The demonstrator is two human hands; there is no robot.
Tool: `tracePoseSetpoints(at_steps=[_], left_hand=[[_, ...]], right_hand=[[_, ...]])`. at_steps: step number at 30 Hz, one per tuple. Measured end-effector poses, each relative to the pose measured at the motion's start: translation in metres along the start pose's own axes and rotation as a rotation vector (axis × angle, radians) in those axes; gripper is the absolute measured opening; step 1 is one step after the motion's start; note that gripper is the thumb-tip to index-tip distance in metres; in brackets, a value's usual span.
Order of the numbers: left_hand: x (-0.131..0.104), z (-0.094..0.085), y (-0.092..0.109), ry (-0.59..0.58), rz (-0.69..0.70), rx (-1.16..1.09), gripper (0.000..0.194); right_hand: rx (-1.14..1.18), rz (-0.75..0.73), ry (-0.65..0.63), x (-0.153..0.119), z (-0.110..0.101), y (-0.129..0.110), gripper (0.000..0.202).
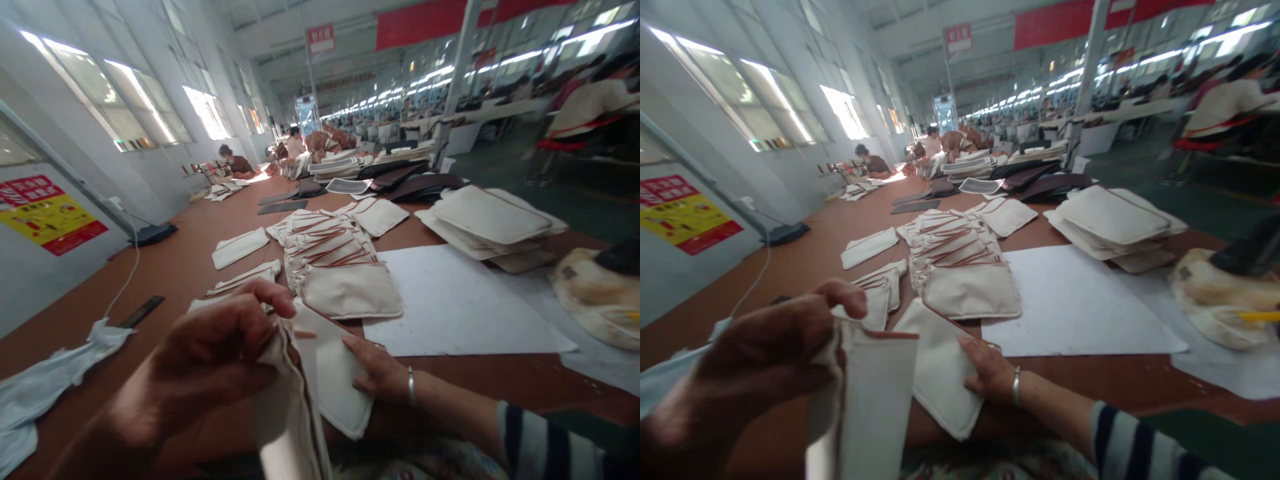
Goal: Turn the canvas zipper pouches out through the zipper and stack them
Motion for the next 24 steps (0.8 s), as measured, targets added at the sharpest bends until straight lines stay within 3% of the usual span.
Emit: tracePoseSetpoints(at_steps=[1,3,5,7,9,11,14,18,20,24], left_hand=[[-0.001,-0.006,0.013,0.022,0.039,0.037,0.021],[0.004,0.002,0.028,-0.027,0.073,0.142,0.022],[0.017,0.028,0.025,-0.159,0.048,0.251,0.021],[0.031,0.057,0.017,-0.262,0.023,0.333,0.018],[0.042,0.077,0.014,-0.295,0.052,0.343,0.015],[0.047,0.087,0.012,-0.29,0.089,0.321,0.013],[0.05,0.085,-0.002,-0.249,0.031,0.287,0.015],[0.045,0.09,-0.044,-0.345,-0.231,0.18,0.007],[0.041,0.097,-0.06,-0.398,-0.327,0.117,0.014],[0.038,0.102,-0.069,-0.417,-0.407,-0.107,0.022]], right_hand=[[0.028,0.01,0.032,0.004,-0.007,-0.002,0.074],[0.11,0.032,0.132,0.016,-0.035,-0.013,0.054],[0.175,0.029,0.252,0.032,-0.074,-0.036,0.041],[0.268,-0.039,0.332,0.047,-0.111,-0.068,0.041],[0.526,-0.149,0.289,0.059,-0.129,-0.101,0.041],[0.673,-0.165,0.144,0.064,-0.127,-0.118,0.033],[0.705,-0.117,-0.011,0.055,-0.111,-0.115,0.031],[0.657,-0.13,-0.066,0.04,-0.095,-0.103,0.029],[0.627,-0.146,-0.082,0.035,-0.091,-0.107,0.027],[0.593,-0.086,-0.113,0.029,-0.09,-0.121,0.022]])
Point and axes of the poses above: each hand's wrist, its own x-axis towards the middle knuckle, its own z-axis out of the palm, y = z × x, the point moved 9 cm from there along x, towards the middle knuckle, and after that the axes turned 14 degrees about -z, right-handed, at the moved point
